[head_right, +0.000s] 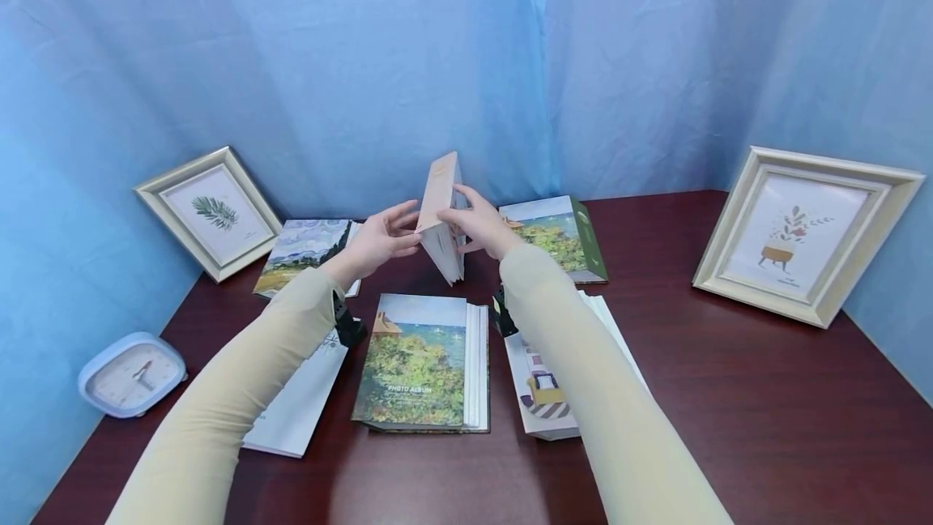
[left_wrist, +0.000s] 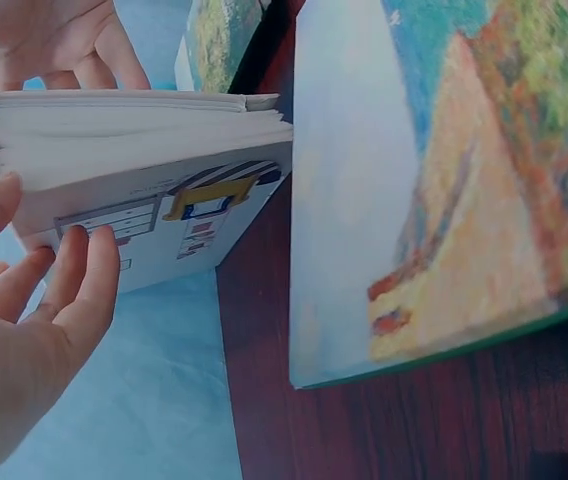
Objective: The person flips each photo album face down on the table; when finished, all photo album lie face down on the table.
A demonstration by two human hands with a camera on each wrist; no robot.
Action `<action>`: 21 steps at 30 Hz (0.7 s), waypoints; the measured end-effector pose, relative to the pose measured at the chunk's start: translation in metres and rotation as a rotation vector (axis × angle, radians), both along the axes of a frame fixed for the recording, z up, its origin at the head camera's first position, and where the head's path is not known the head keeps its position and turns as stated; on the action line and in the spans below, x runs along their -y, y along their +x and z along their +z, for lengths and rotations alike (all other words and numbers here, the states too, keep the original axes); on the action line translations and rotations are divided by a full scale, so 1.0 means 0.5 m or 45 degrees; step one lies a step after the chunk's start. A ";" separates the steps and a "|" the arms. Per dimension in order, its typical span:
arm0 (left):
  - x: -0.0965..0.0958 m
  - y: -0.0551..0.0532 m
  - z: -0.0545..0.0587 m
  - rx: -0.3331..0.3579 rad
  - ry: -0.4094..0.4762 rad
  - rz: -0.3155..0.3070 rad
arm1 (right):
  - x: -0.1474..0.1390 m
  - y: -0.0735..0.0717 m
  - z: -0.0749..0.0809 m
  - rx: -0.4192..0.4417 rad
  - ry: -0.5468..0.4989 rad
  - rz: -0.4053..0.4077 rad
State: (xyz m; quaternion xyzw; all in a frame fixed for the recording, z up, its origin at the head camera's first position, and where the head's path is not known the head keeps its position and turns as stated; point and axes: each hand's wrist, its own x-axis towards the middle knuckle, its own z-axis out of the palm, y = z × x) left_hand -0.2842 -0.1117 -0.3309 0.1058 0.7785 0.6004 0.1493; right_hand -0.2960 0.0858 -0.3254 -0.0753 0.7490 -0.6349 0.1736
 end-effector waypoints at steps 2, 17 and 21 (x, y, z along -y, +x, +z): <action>-0.003 0.001 -0.002 0.006 -0.003 -0.012 | -0.004 -0.001 -0.003 -0.001 -0.005 -0.002; -0.040 0.010 -0.016 0.039 0.022 -0.109 | -0.034 0.002 -0.011 0.082 -0.082 -0.024; -0.047 0.012 -0.016 0.019 0.028 -0.091 | -0.037 0.008 -0.007 0.106 -0.119 -0.046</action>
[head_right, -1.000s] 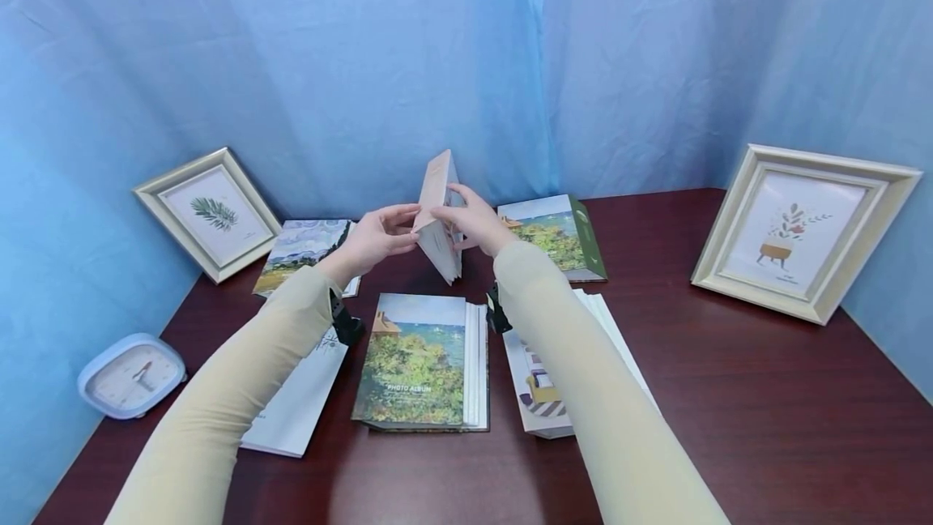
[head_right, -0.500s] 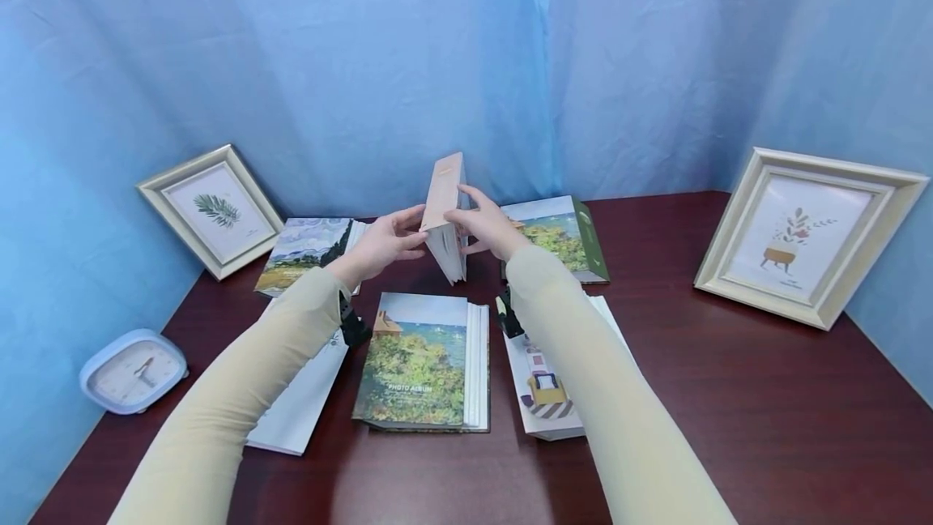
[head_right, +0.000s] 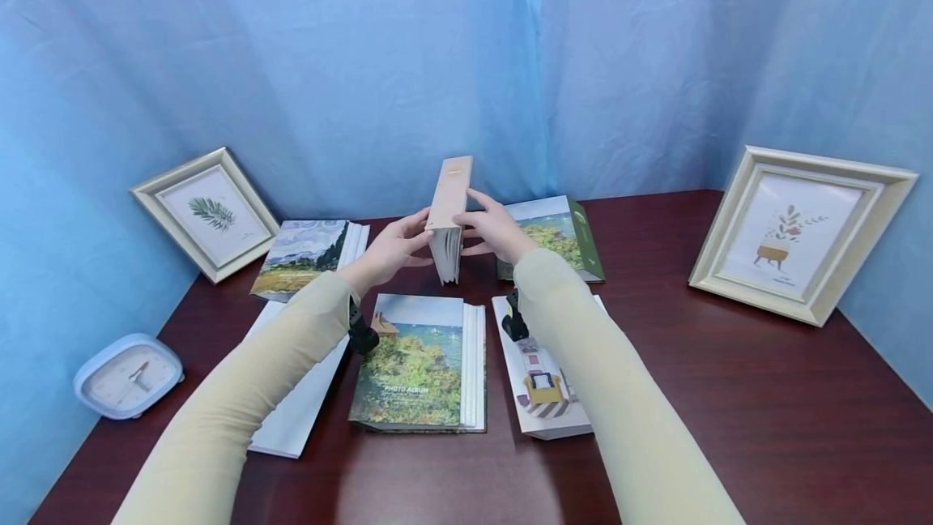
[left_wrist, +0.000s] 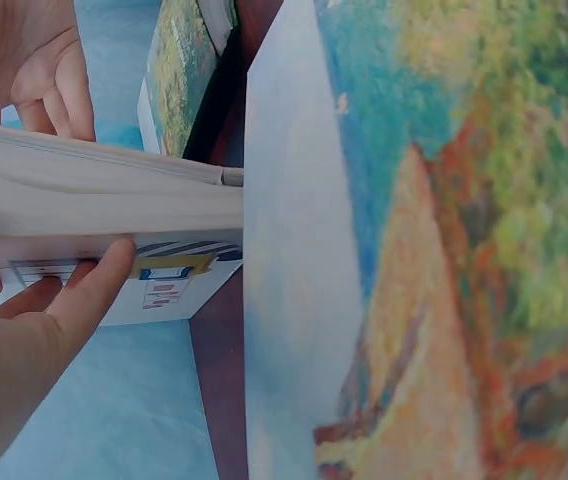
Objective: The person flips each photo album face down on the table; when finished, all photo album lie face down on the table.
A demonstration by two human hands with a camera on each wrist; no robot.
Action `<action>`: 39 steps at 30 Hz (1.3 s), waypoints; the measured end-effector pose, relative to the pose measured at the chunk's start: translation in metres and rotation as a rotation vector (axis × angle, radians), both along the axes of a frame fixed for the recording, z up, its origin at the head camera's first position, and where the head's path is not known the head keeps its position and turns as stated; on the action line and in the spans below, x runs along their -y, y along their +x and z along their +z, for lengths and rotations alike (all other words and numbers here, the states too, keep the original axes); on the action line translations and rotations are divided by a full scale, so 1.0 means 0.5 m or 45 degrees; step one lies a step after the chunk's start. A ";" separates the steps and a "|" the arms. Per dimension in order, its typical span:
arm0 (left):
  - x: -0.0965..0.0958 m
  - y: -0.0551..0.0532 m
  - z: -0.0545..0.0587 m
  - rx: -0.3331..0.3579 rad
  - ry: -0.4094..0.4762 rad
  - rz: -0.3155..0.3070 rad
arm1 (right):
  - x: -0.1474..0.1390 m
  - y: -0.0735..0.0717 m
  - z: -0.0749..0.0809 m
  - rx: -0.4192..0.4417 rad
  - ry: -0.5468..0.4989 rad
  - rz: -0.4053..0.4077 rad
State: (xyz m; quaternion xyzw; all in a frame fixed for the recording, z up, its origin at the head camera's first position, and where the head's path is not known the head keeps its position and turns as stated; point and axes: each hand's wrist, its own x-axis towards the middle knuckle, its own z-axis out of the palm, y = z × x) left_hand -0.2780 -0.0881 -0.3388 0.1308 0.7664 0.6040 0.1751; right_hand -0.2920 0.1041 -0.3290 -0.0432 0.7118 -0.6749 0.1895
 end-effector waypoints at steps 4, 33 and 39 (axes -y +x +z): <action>0.002 0.002 -0.002 -0.029 -0.034 0.020 | 0.005 0.001 0.000 0.020 -0.043 -0.002; 0.027 0.003 -0.003 -0.161 -0.316 0.092 | 0.039 -0.002 -0.024 0.122 -0.253 -0.031; 0.036 0.010 -0.001 -0.176 -0.382 0.092 | 0.050 0.002 -0.032 0.138 -0.280 -0.028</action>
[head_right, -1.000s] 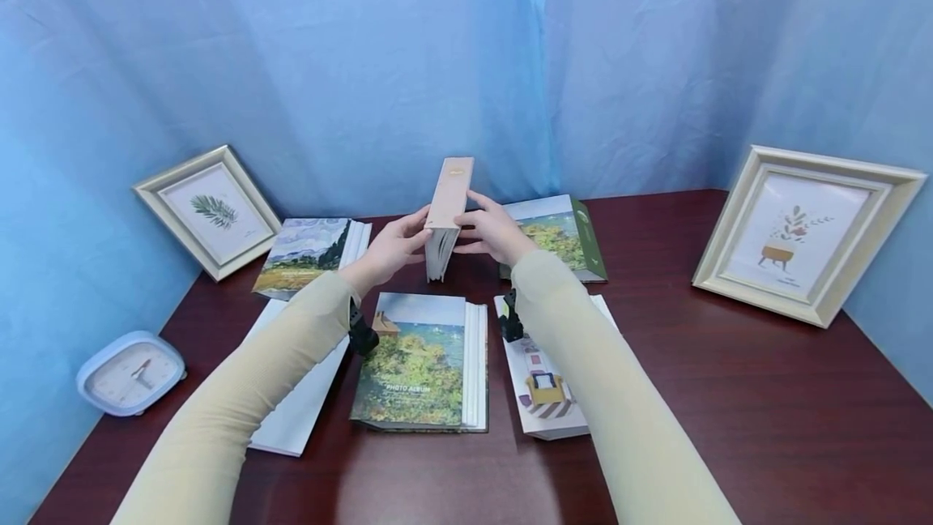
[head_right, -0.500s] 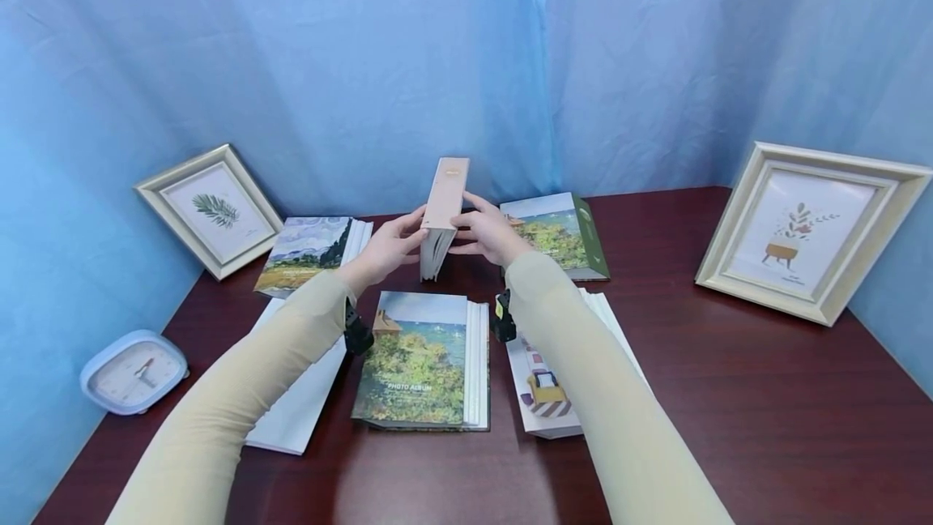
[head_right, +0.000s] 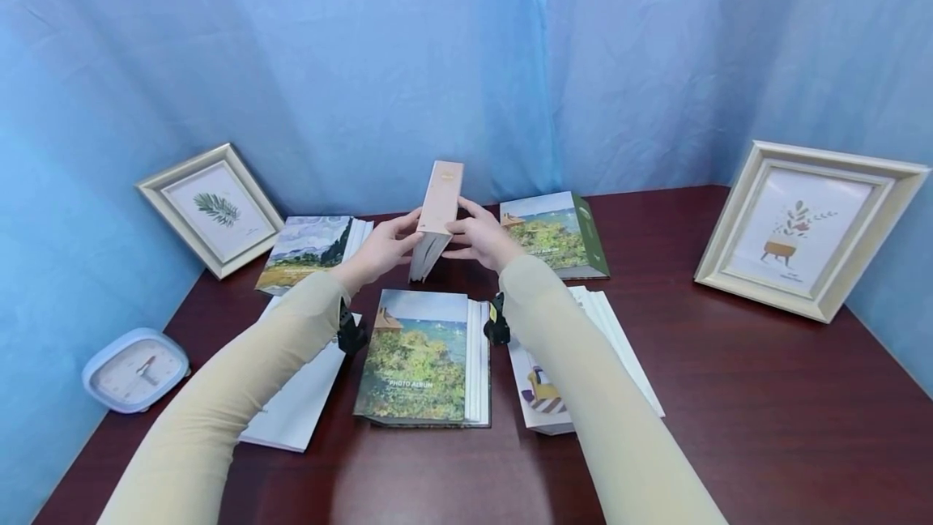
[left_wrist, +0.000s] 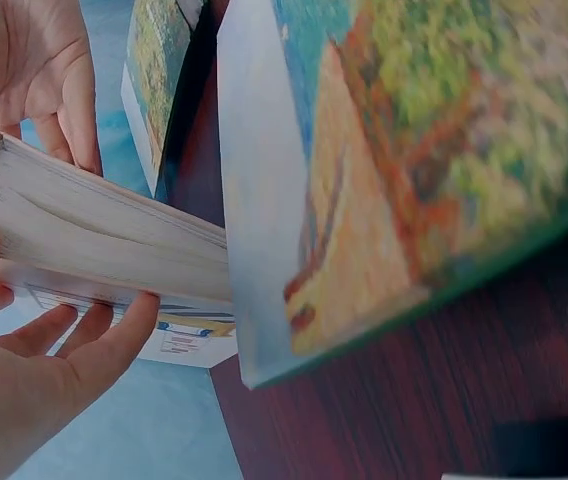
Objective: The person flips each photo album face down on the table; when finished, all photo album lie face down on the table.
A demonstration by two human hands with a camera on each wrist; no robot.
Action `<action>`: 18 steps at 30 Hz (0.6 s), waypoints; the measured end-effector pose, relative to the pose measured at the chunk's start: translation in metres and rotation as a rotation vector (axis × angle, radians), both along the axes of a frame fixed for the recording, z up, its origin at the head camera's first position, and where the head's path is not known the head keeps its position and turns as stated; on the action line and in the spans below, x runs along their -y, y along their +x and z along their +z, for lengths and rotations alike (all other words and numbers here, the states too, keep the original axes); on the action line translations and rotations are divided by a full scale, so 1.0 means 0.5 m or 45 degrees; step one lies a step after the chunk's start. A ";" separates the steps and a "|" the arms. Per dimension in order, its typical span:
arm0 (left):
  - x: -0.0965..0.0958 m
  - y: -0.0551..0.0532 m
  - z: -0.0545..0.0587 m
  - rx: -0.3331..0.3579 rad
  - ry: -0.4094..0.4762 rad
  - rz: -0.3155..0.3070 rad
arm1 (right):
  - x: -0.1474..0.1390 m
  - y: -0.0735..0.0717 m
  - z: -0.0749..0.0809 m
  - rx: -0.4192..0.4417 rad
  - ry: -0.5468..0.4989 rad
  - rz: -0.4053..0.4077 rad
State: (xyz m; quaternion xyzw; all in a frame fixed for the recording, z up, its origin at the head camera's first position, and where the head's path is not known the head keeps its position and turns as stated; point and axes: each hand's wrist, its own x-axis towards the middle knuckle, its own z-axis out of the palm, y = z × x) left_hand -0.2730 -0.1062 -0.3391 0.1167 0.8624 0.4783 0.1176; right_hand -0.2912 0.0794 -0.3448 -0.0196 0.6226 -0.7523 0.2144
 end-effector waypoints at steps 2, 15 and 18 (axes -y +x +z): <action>0.003 0.001 0.001 -0.008 -0.033 -0.004 | 0.003 0.000 -0.003 0.002 -0.003 0.005; -0.008 -0.002 -0.003 -0.083 -0.291 -0.012 | 0.007 -0.001 -0.031 0.037 0.045 -0.040; -0.015 0.001 -0.004 -0.087 -0.363 -0.030 | 0.006 -0.001 -0.038 0.034 0.096 -0.050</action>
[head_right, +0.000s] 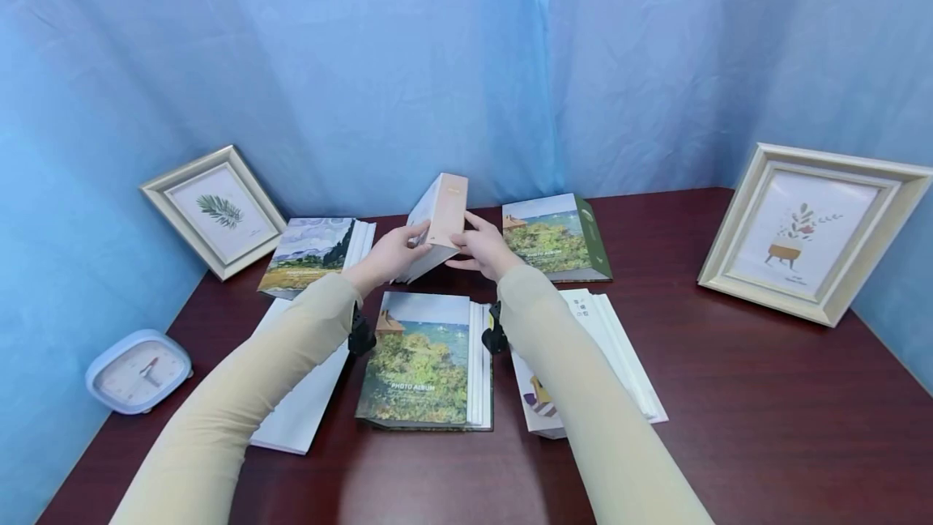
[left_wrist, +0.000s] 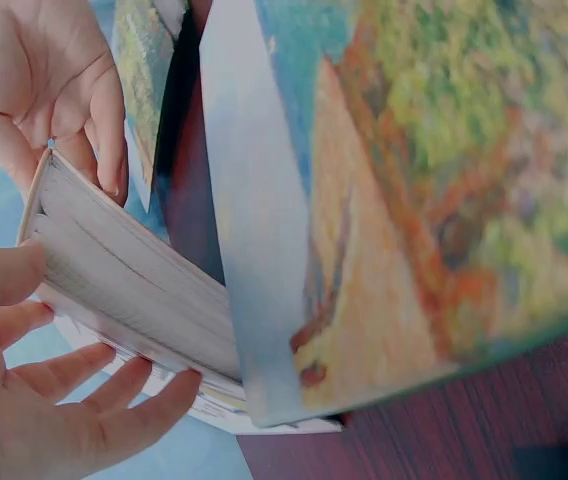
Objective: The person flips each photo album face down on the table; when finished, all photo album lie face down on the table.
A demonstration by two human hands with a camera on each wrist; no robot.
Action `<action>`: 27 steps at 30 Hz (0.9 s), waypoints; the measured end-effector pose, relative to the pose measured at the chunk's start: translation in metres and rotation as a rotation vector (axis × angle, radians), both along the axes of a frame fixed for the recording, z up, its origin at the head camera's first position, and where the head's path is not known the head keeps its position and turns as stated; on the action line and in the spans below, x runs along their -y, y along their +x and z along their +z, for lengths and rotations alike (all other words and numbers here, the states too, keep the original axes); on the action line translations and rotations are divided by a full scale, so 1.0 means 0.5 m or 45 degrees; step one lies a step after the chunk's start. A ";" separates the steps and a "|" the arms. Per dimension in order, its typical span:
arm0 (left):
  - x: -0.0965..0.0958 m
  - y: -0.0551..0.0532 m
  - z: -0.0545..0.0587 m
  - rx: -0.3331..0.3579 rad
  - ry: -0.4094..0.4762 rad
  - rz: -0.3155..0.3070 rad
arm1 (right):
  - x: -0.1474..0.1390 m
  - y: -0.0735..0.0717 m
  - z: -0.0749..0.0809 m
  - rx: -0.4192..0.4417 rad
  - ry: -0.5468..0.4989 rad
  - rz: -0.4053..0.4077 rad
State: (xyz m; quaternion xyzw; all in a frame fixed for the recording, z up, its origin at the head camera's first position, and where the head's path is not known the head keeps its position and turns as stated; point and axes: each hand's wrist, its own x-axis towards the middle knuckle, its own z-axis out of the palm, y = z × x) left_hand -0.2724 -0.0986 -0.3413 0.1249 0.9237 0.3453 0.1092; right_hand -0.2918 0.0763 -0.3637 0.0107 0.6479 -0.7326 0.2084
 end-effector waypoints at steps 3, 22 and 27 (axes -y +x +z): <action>-0.007 0.000 -0.003 -0.023 -0.092 -0.028 | 0.000 -0.002 -0.004 0.013 0.026 -0.016; -0.044 -0.001 -0.012 -0.091 -0.395 -0.053 | -0.009 -0.019 -0.035 0.130 0.147 -0.046; -0.053 0.002 -0.016 -0.104 -0.497 -0.037 | -0.008 -0.016 -0.039 0.149 0.186 -0.080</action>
